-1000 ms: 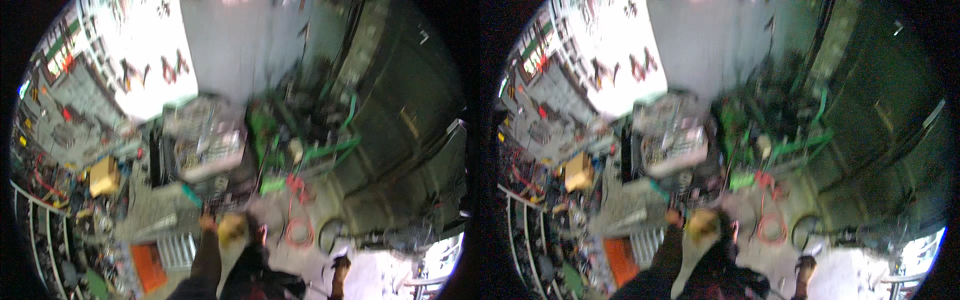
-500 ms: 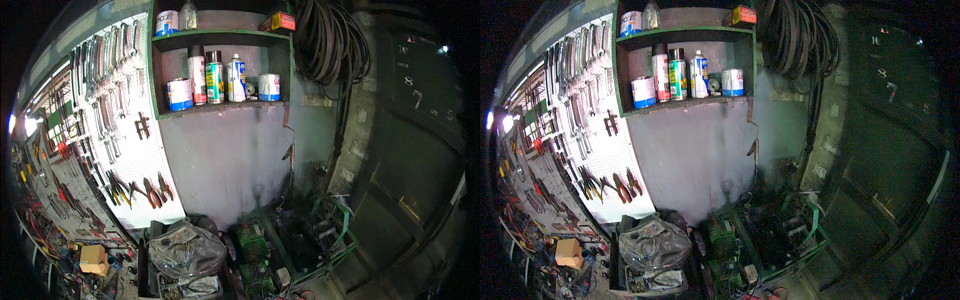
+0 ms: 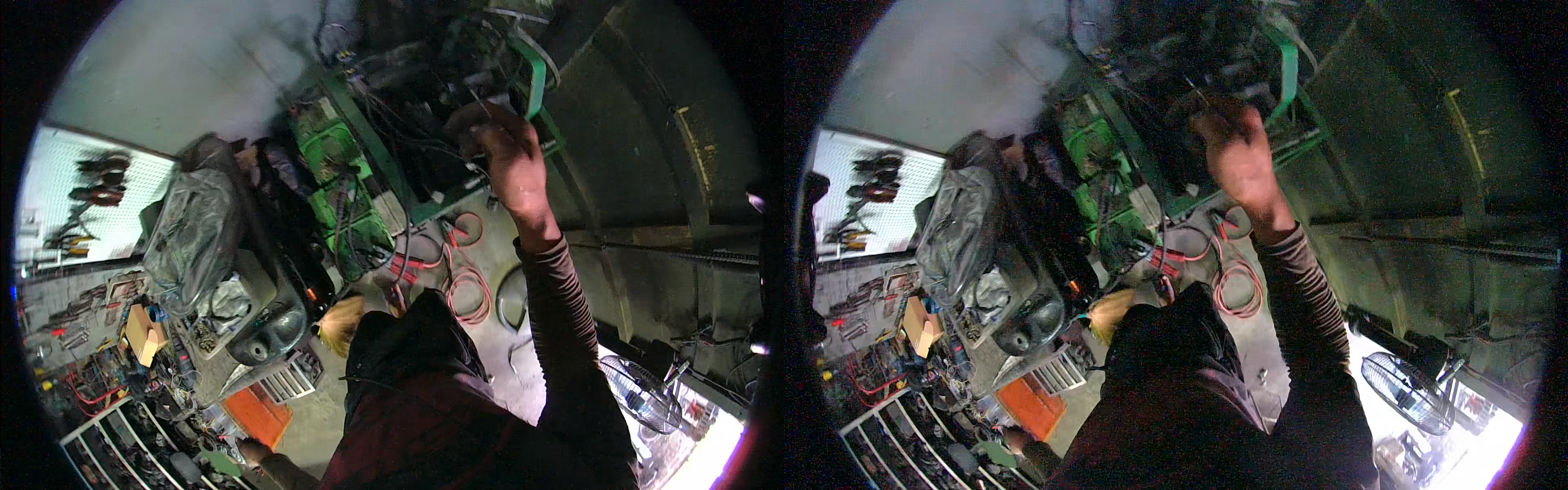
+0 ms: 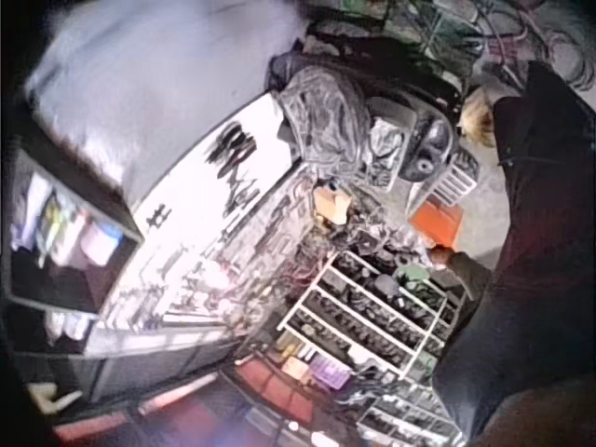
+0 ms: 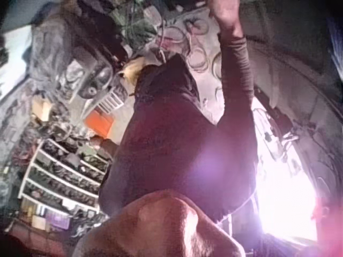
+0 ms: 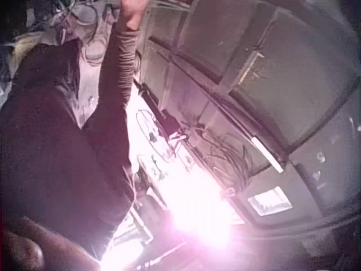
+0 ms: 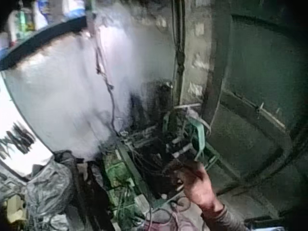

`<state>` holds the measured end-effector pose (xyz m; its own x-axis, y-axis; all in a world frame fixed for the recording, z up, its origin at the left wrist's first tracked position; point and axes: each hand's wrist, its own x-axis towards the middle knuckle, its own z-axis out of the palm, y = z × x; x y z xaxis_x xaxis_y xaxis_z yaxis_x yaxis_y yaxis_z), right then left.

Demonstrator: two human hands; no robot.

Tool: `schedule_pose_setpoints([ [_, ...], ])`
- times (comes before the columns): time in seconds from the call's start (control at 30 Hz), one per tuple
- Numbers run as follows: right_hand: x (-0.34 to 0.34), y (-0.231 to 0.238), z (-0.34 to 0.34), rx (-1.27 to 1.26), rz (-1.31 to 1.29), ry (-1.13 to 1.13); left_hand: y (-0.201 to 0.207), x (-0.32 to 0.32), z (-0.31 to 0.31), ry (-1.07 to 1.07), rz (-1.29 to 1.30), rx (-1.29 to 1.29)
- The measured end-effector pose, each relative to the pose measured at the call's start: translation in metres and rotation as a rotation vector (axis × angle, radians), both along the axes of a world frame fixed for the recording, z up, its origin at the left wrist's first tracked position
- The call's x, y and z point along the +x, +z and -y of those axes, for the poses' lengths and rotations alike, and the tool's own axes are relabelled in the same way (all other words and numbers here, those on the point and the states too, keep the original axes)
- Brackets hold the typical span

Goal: The person handles a small electrical connector, retrieves a can of lubricant, and then sits down to manipulate the connector and its wires. They appear to be cleaning or adjusting the internal components of the connector.

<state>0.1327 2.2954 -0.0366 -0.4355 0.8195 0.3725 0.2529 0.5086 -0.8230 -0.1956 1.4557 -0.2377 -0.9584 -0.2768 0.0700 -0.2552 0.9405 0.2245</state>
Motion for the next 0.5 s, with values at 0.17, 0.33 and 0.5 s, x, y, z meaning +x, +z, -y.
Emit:
schedule_pose_setpoints([
  [0.17,0.071,-0.043,-0.003,-0.024,0.128,-0.121,0.070,-0.004,-0.014,-0.012,0.199,-0.693],
  [0.33,0.126,-0.035,0.030,-0.399,-0.280,-0.208,0.131,-0.092,-0.098,0.148,-0.047,-0.281],
  [0.5,0.172,-0.037,0.068,0.009,0.117,-0.417,0.179,-0.117,-0.278,-0.351,-0.214,-0.676],
])
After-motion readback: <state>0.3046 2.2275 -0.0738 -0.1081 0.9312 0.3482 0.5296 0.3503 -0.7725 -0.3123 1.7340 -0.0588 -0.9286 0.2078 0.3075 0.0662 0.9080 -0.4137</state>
